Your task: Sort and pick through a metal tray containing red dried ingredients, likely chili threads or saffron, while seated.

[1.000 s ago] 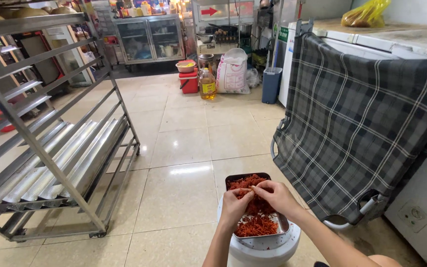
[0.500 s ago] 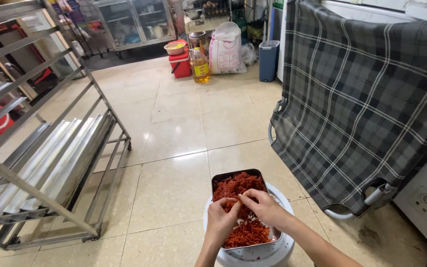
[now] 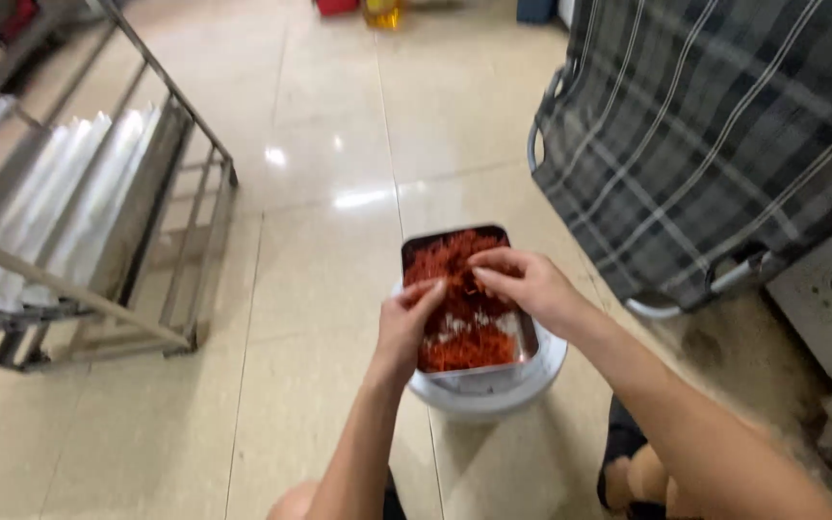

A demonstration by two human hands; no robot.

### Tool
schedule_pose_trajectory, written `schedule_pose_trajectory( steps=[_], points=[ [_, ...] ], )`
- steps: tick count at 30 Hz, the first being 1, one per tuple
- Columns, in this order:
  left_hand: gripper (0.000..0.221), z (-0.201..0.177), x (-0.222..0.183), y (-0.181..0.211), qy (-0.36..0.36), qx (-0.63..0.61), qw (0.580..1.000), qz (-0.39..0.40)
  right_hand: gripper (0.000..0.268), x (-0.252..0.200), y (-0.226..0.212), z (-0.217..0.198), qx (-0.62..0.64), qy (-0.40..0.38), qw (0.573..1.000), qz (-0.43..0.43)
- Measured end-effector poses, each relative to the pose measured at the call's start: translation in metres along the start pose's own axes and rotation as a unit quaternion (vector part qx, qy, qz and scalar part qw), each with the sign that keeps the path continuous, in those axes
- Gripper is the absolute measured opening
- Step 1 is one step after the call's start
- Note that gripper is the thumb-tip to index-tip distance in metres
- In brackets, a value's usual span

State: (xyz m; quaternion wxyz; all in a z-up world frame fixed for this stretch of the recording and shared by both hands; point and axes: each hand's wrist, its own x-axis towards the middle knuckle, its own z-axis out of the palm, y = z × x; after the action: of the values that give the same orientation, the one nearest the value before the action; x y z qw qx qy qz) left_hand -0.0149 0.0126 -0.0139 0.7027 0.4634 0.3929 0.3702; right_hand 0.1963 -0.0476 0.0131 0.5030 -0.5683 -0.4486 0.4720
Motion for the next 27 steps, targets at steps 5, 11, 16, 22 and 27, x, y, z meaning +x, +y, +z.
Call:
schedule_pose_trajectory(
  steps=[5, 11, 16, 22, 27],
  points=[
    [0.031, 0.0, -0.002, -0.006, -0.05, -0.034, 0.998, 0.018, 0.035, -0.01, -0.023, 0.021, -0.021, 0.003, 0.998, 0.058],
    [0.027, 0.009, -0.006, 0.002, -0.063, -0.029, 0.998, 0.007, 0.032, -0.013, -0.023, 0.03, -0.105, 0.019, 0.994, -0.008],
    [0.025, 0.012, -0.008, 0.007, -0.079, -0.045, 0.996, 0.012, 0.031, -0.016, -0.037, 0.027, -0.11, 0.049, 0.993, -0.007],
    [0.027, 0.012, -0.009, 0.004, -0.081, 0.002, 0.996, 0.038, 0.033, -0.014, -0.025, 0.02, -0.095, 0.032, 0.995, -0.019],
    [0.028, 0.014, -0.011, 0.005, -0.055, 0.047, 0.995, 0.073, 0.044, -0.005, 0.003, 0.01, -0.046, 0.037, 0.998, 0.004]
  ],
)
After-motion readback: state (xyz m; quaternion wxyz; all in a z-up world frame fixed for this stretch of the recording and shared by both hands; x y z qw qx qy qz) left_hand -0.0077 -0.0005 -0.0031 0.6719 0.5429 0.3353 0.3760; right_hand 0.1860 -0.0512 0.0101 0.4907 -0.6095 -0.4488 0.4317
